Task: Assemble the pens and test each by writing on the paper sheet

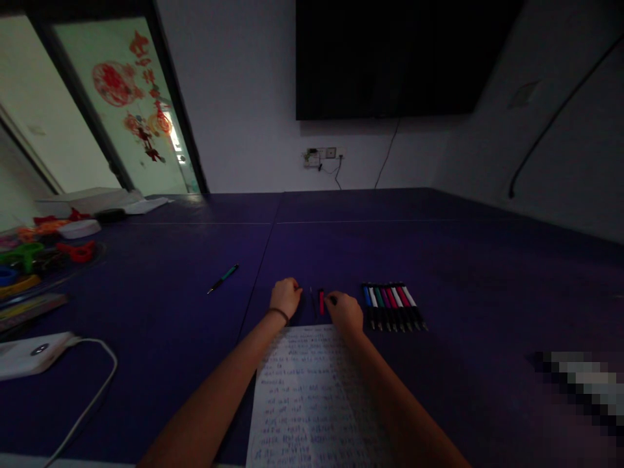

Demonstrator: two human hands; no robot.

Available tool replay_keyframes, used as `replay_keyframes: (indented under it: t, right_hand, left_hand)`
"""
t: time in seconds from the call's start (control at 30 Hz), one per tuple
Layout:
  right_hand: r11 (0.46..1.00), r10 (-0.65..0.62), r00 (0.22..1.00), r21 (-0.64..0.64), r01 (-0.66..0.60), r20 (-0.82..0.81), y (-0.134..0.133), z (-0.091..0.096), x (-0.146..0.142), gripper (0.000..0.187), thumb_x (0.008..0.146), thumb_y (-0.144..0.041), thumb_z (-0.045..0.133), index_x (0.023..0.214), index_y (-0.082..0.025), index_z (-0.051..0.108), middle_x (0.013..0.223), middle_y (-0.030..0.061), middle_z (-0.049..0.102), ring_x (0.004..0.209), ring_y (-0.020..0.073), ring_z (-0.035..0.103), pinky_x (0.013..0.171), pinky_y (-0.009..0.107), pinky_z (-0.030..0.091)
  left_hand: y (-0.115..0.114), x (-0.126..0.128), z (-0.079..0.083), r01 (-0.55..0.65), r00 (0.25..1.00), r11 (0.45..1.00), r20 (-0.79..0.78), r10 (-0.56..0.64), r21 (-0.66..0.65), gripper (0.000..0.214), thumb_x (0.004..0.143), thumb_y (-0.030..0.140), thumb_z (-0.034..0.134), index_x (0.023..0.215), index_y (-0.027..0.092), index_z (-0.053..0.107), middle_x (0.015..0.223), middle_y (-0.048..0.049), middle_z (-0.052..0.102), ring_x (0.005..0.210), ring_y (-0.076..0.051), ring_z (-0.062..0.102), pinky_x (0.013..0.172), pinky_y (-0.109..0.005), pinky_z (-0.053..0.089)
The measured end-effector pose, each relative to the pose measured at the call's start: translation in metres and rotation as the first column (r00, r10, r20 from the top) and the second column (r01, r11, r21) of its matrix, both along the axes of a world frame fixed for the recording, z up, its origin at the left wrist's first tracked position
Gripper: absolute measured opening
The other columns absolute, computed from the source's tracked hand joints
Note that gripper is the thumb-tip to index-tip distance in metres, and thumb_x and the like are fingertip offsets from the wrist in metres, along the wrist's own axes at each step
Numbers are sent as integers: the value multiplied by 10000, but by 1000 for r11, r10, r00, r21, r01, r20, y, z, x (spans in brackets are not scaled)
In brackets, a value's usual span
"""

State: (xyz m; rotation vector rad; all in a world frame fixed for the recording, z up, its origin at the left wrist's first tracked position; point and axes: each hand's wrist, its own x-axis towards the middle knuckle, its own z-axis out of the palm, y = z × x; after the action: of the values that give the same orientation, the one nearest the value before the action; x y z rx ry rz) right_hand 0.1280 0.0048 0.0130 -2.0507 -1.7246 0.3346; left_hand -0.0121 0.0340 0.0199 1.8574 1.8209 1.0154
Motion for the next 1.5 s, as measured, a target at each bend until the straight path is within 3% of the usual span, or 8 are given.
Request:
replay_keyframes:
  t: [0.27,0.77,1.0,1.1,1.17,1.33,1.43,1.5]
  right_hand:
    - [998,64,998,-7,-64,21,0,0,-1,258,779,-351,427,916,-268,629,827,37,658,776,171,593,602,221,382]
    - [980,181,982,79,-185,62,3,-8,-8,255,786,-327,422,921,-249,625,927,40,633,795,178,581,623,237,388]
    - [971,121,974,225,-77,-193,7,-13,-2,280,769,-289,398,883,-192,635,846,72,653,785,190,585,645,253,400]
    - [969,79,883,243,41,-463,13,-15,1,323,745,-255,375,954,-144,594,764,71,657,635,162,578,577,254,408]
    - [971,109,747,231,61,-656,17,-15,0,332,704,-261,412,961,-121,569,690,52,652,518,133,539,502,241,398]
    - [979,196,435,200,-37,-879,14,-6,-3,300,504,-383,626,661,-135,566,465,-5,574,364,80,423,356,197,312]
    - [989,147,381,145,-33,-913,9,1,-2,348,489,-464,637,580,-142,543,419,-6,551,311,57,365,307,182,261]
    - [996,70,407,86,21,-911,8,2,0,385,543,-526,588,503,-152,506,340,-15,492,267,54,328,276,179,219]
  left_hand:
    - [7,-3,-14,87,980,957,195,-33,-276,195,599,108,616,441,158,514,383,7,512,419,-123,536,451,-207,409]
    - [6,10,-18,120,973,959,221,-63,-257,54,622,91,579,592,124,610,495,-10,589,486,-105,576,462,-174,423]
    - [6,6,-18,129,964,977,251,-85,-168,67,657,114,562,614,129,611,526,-11,590,483,-99,557,472,-190,423]
    - [3,6,-14,94,969,996,227,-93,6,63,658,129,564,640,139,623,598,-22,607,559,-107,560,561,-220,441]
    - [1,9,-12,117,953,985,265,-147,128,97,646,133,576,722,148,634,678,-27,617,604,-106,555,606,-230,442]
    - [0,14,-13,389,744,912,539,-395,130,204,657,149,565,857,143,606,719,-20,603,543,-80,522,545,-208,430]
    - [1,11,-14,466,630,880,666,-400,89,125,643,175,588,759,126,585,624,4,578,511,-78,515,540,-212,424]
    - [1,9,-14,459,579,882,717,-388,106,120,646,204,594,732,131,556,606,10,571,526,-84,525,553,-217,422]
